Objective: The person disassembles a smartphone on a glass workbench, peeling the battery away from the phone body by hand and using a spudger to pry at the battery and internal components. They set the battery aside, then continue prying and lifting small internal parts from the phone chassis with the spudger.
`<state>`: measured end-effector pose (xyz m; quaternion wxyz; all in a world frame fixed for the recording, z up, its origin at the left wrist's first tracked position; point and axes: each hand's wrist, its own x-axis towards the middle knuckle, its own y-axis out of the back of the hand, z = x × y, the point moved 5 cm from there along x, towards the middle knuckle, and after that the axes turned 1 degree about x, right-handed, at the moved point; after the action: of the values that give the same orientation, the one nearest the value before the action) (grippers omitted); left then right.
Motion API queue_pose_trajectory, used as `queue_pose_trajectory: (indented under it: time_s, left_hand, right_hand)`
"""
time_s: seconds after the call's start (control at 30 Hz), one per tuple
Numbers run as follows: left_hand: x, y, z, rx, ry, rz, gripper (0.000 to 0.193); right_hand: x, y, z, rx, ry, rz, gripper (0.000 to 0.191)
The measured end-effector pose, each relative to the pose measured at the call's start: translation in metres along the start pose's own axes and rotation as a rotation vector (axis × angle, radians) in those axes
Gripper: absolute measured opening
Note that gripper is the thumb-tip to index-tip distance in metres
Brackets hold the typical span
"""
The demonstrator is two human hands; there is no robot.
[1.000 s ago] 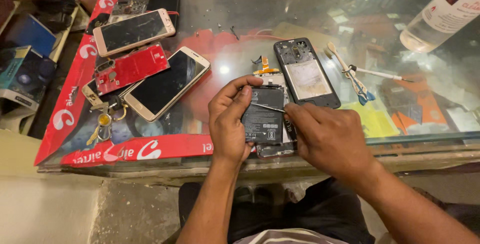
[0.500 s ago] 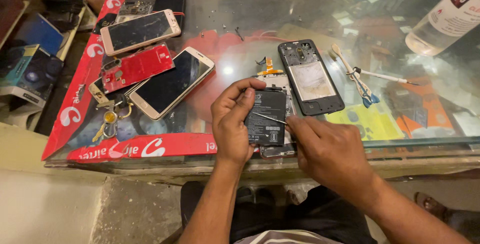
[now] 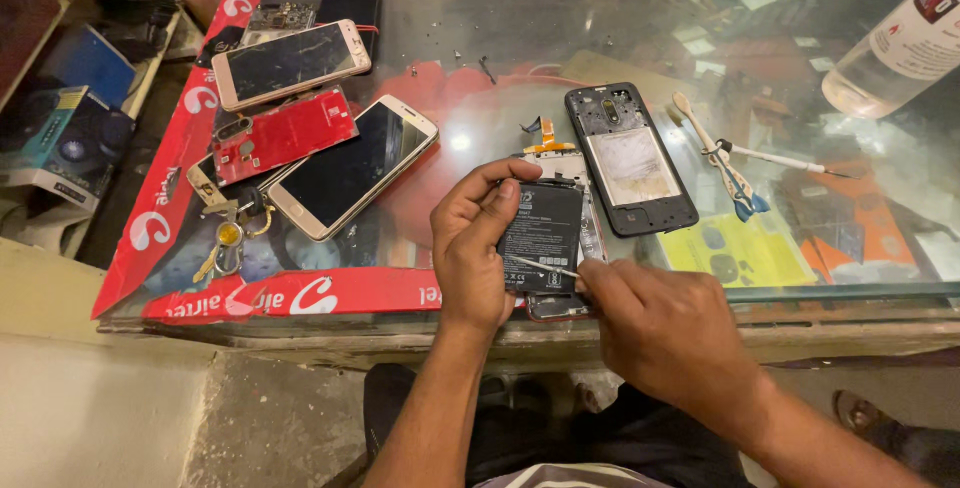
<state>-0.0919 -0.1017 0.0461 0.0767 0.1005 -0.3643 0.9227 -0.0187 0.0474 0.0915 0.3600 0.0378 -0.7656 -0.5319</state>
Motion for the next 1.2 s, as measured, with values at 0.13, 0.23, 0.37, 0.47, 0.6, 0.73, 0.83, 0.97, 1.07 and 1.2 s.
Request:
queue_pose_trajectory:
  time_s: [0.13, 0.23, 0.37, 0.47, 0.6, 0.73, 0.83, 0.97, 1.07, 1.2]
  left_hand:
    - [0.0, -0.002, -0.003, 0.016, 0.01, -0.019, 0.021]
    - [0.0, -0.001, -0.001, -0.011, 0.018, -0.033, 0.021]
    - [-0.001, 0.002, 0.003, -0.005, -0.016, 0.002, 0.02]
    - [0.001, -0.001, 0.002, -0.021, -0.008, -0.019, 0.02]
    - [0.0, 0.0, 0.001, -0.017, 0.034, -0.017, 0.021]
    - [0.0, 0.003, 0.004, -0.048, 0.029, 0.011, 0.021]
    - [0.0, 0.004, 0.002, -0.062, 0.032, 0.017, 0.021]
    - [0.004, 0.002, -0.002, -0.054, 0.074, -0.003, 0.021]
    - [0.005, 0.003, -0.001, -0.044, 0.076, 0.002, 0.02]
    - [0.003, 0.005, 0.002, -0.058, 0.041, 0.032, 0.02]
  right_hand:
    - [0.007, 0.007, 0.012, -0.039, -0.02, 0.014, 0.017]
    - [0.013, 0.01, 0.015, -0.043, -0.012, 0.078, 0.018]
    - [0.003, 0.006, -0.005, 0.032, 0.063, 0.01, 0.022]
    - [0.0, 0.007, -0.001, 0.037, 0.0, -0.029, 0.016]
    - [0.011, 0.012, 0.016, 0.044, -0.005, 0.141, 0.018]
    - [0.009, 0.007, 0.012, 0.085, -0.012, 0.156, 0.02]
    - [0.001, 0.005, 0.004, 0.11, -0.011, 0.116, 0.02]
    - [0.006, 0.006, 0.013, 0.085, -0.03, 0.105, 0.016]
    - [0.014, 0.006, 0.018, 0.108, -0.027, 0.223, 0.015]
    - [0.008, -0.001, 0.006, 0.131, -0.043, 0.162, 0.019]
